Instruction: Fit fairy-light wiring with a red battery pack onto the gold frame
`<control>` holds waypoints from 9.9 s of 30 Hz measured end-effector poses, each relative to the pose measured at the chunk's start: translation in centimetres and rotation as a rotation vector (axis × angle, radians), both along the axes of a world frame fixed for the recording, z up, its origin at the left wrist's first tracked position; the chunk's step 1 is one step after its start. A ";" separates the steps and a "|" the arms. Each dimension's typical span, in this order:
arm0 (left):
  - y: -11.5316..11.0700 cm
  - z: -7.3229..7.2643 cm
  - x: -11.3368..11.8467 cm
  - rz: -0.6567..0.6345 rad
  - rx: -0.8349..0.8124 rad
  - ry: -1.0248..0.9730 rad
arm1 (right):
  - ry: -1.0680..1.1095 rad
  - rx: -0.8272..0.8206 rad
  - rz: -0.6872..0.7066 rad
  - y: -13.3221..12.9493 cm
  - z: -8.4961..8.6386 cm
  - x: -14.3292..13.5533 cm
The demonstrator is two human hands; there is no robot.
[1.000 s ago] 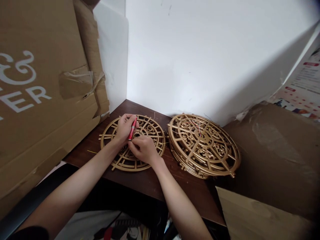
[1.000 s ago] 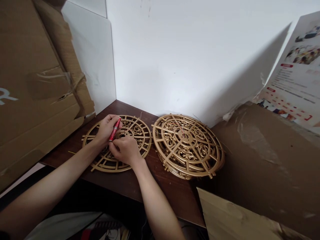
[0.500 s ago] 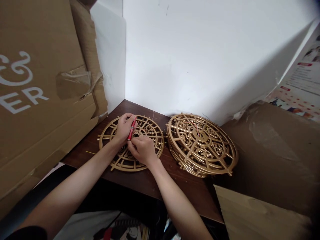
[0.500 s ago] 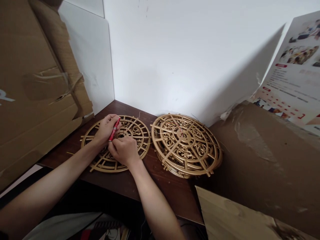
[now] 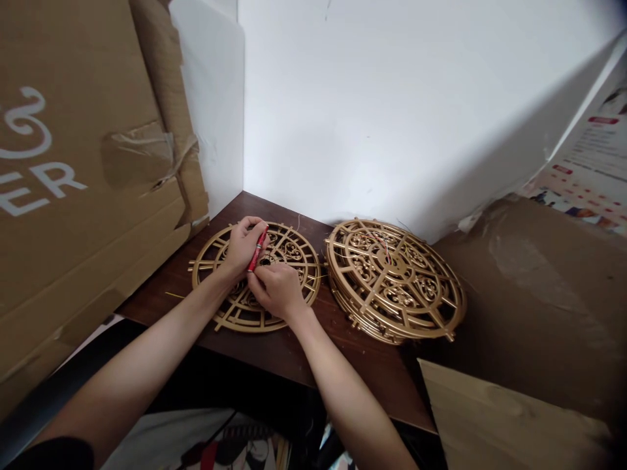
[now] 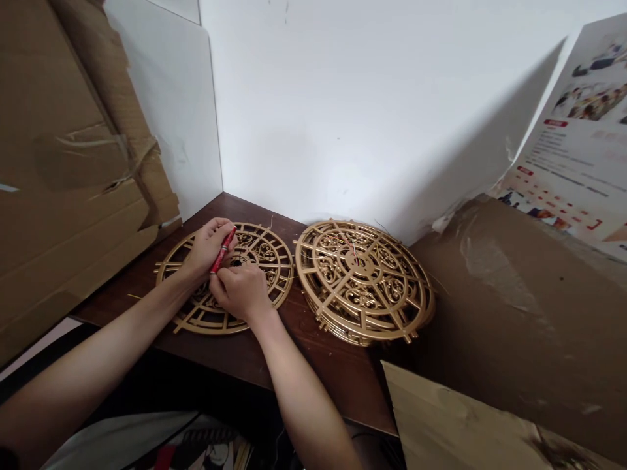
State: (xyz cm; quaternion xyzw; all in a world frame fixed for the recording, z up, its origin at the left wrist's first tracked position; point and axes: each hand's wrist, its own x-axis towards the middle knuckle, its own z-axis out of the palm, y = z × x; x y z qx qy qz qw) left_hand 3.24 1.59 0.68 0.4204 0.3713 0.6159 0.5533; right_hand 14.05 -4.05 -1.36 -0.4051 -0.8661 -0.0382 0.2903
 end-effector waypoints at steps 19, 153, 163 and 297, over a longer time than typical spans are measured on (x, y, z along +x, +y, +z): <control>-1.5 0.7 -0.5 -0.373 0.154 0.123 | 1.016 -0.149 -0.178 1.5 1.5 1.7; -0.3 -0.1 -1.0 -0.029 0.001 0.113 | 0.914 -1.176 0.498 0.0 3.0 1.8; -0.4 0.1 -1.1 -0.010 -0.020 0.122 | 1.155 -1.244 0.623 0.0 3.3 2.1; 0.3 -1.3 -0.9 0.138 0.059 0.220 | 0.321 -0.156 0.091 0.4 0.6 0.8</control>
